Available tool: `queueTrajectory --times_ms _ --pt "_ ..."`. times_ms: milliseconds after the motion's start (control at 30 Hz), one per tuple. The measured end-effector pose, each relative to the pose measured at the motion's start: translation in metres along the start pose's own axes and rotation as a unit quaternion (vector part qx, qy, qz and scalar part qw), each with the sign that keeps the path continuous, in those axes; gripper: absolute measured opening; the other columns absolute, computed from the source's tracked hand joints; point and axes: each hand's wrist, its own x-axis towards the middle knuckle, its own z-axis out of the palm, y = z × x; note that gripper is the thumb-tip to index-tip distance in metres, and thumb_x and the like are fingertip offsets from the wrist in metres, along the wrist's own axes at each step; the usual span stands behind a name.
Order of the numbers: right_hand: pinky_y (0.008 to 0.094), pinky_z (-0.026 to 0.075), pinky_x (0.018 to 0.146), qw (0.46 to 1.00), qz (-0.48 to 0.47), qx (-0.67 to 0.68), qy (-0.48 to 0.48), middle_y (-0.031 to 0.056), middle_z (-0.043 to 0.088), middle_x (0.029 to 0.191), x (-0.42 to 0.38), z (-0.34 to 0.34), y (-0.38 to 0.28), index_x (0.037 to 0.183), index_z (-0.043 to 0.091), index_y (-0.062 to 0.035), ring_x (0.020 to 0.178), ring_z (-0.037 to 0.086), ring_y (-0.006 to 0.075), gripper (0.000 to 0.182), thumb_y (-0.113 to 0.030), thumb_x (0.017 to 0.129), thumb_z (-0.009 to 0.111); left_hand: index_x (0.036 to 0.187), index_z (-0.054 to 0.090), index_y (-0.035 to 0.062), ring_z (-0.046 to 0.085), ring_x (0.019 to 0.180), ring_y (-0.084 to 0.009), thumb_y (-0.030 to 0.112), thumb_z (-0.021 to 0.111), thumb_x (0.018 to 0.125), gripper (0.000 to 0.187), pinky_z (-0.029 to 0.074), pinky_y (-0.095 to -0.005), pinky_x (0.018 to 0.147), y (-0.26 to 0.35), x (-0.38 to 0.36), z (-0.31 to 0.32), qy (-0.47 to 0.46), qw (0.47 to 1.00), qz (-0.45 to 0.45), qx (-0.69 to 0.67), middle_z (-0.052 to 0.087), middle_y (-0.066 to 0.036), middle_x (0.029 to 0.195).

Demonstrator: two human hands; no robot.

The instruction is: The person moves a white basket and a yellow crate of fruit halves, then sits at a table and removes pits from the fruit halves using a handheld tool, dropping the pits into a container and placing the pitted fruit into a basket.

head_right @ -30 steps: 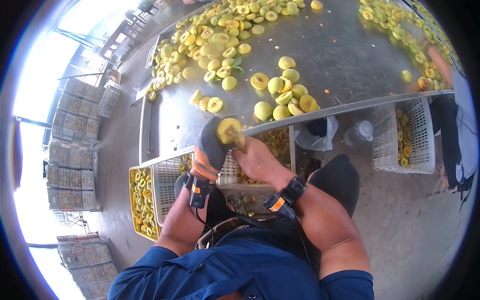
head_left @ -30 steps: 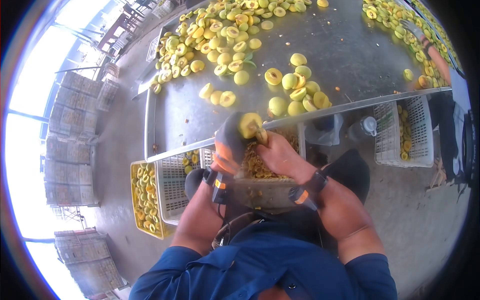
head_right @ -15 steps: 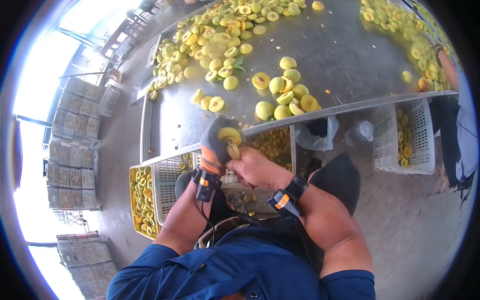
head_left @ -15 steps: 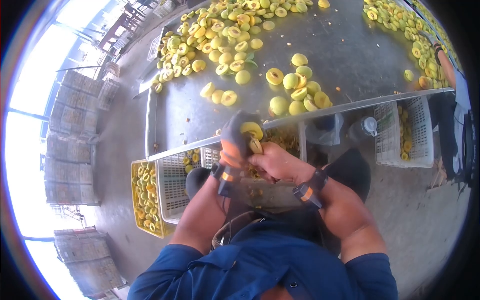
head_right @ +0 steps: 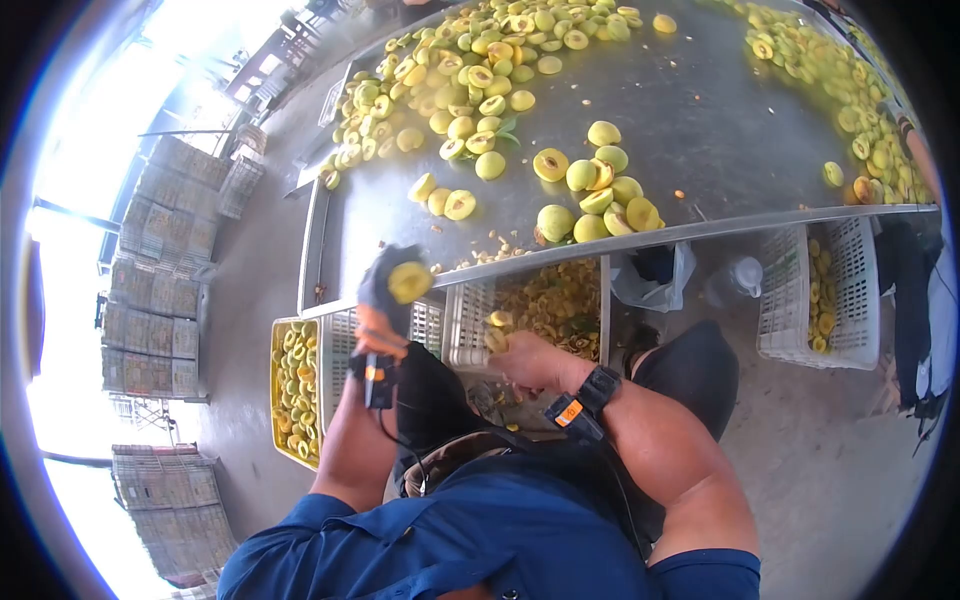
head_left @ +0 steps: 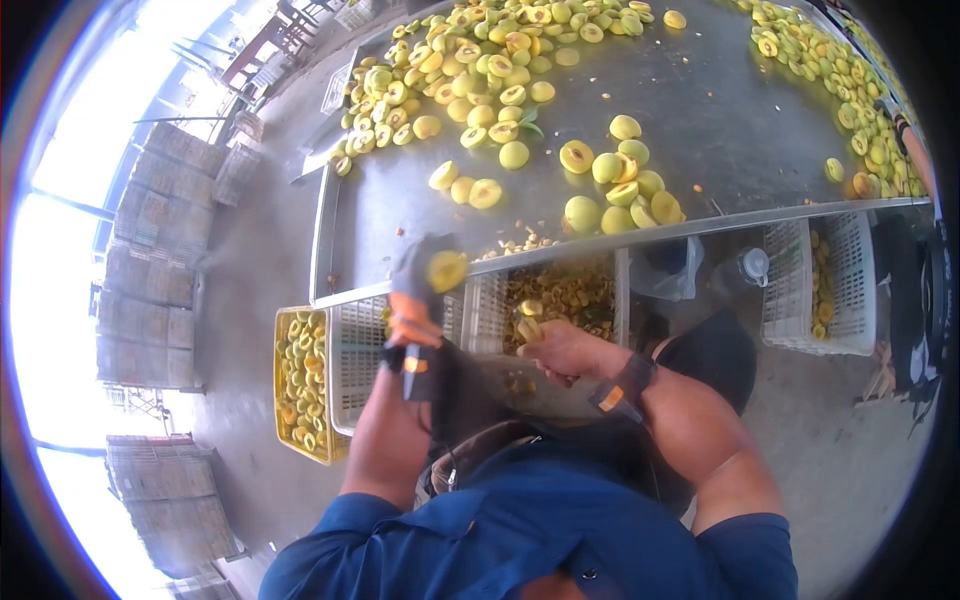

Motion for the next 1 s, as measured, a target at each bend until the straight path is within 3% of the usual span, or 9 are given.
queueTrajectory --times_ms 100,200,233,267,533,733,867,967,1000 --pt "0.0329 0.048 0.046 0.997 -0.078 0.001 -0.01 0.0034 0.057 0.067 -0.021 0.005 -0.01 0.098 0.061 -0.0054 0.051 0.057 0.0158 0.019 -0.022 0.107 0.064 0.118 0.077 0.0043 0.075 0.103 -0.0251 -0.004 0.085 0.08 0.04 0.06 -0.038 0.099 -0.036 -0.029 -0.064 0.045 0.982 -0.02 0.182 0.078 -0.013 0.113" --pt "0.033 0.049 0.047 0.988 -0.147 -0.023 0.031 0.0051 0.061 0.073 -0.027 0.004 -0.018 0.103 0.061 -0.0041 0.054 0.058 0.0165 0.021 -0.024 0.104 0.067 0.119 0.078 -0.0024 0.074 0.109 -0.0257 0.02 0.076 0.097 0.031 0.059 -0.035 0.095 -0.094 -0.04 -0.112 0.156 0.873 -0.448 -0.113 0.079 -0.014 0.116" --pt "0.0328 0.049 0.048 0.981 -0.182 -0.038 0.049 0.0057 0.062 0.074 -0.027 0.007 -0.022 0.103 0.061 -0.004 0.054 0.058 0.0165 0.022 -0.025 0.104 0.068 0.12 0.077 -0.0022 0.074 0.109 -0.0263 0.02 0.077 0.097 0.032 0.059 -0.0358 0.096 -0.094 -0.037 -0.11 0.141 0.901 -0.41 -0.018 0.079 -0.015 0.116" --pt "0.0487 0.055 0.081 0.977 -0.194 -0.066 0.066 0.0237 0.072 0.089 -0.031 0.007 -0.03 0.109 0.066 0.0026 0.084 0.072 0.0387 0.028 -0.023 0.098 0.067 0.121 0.077 -0.0019 0.074 0.109 -0.0269 0.021 0.078 0.096 0.034 0.059 -0.0365 0.097 -0.094 -0.032 -0.105 0.126 0.919 -0.367 0.076 0.079 -0.016 0.117" --pt "0.0488 0.056 0.088 0.955 -0.257 -0.028 0.146 0.028 0.074 0.102 -0.013 0.0 -0.038 0.113 0.065 0.0045 0.098 0.072 0.0456 0.031 -0.023 0.1 0.067 0.138 0.071 0.0101 0.069 0.12 -0.0337 0.01 0.079 0.088 0.05 0.055 -0.0414 0.103 -0.022 0.128 0.077 -0.037 0.995 0.037 0.085 0.071 -0.017 0.129" --pt "0.0482 0.056 0.088 0.956 -0.254 0.039 0.144 0.029 0.074 0.101 -0.003 -0.01 -0.036 0.113 0.065 0.0063 0.097 0.073 0.0459 0.032 -0.023 0.1 0.067 0.138 0.071 0.0136 0.068 0.124 -0.0374 0.026 0.082 0.087 0.054 0.055 -0.0459 0.105 -0.031 0.189 0.172 -0.174 0.951 -0.039 0.252 0.07 -0.02 0.135" --pt "0.048 0.056 0.087 0.937 -0.29 0.016 0.195 0.0273 0.074 0.098 -0.018 -0.017 -0.049 0.115 0.065 0.0046 0.093 0.073 0.043 0.029 -0.021 0.1 0.066 0.137 0.07 0.002 0.076 0.109 -0.0269 0.019 0.074 0.092 0.048 0.063 -0.0366 0.09 -0.037 0.17 0.137 -0.172 0.979 -0.106 0.006 0.075 -0.019 0.127" --pt "0.0481 0.056 0.087 0.924 -0.308 0.028 0.225 0.0269 0.074 0.098 -0.022 -0.019 -0.053 0.115 0.067 0.003 0.093 0.072 0.0432 0.027 -0.02 0.1 0.066 0.135 0.068 -0.005 0.074 0.11 -0.0269 0.007 0.068 0.095 0.042 0.063 -0.0367 0.092 -0.03 0.133 0.087 -0.157 0.888 -0.203 -0.382 0.074 -0.018 0.129" --pt "0.0481 0.056 0.087 0.926 -0.3 0.024 0.229 0.0268 0.074 0.099 -0.023 -0.017 -0.054 0.115 0.067 0.0025 0.093 0.072 0.0437 0.027 -0.019 0.1 0.066 0.135 0.068 -0.0052 0.074 0.11 -0.0279 0.006 0.067 0.097 0.039 0.063 -0.0373 0.094 -0.032 0.121 0.08 -0.162 0.929 -0.095 -0.318 0.072 -0.018 0.13"
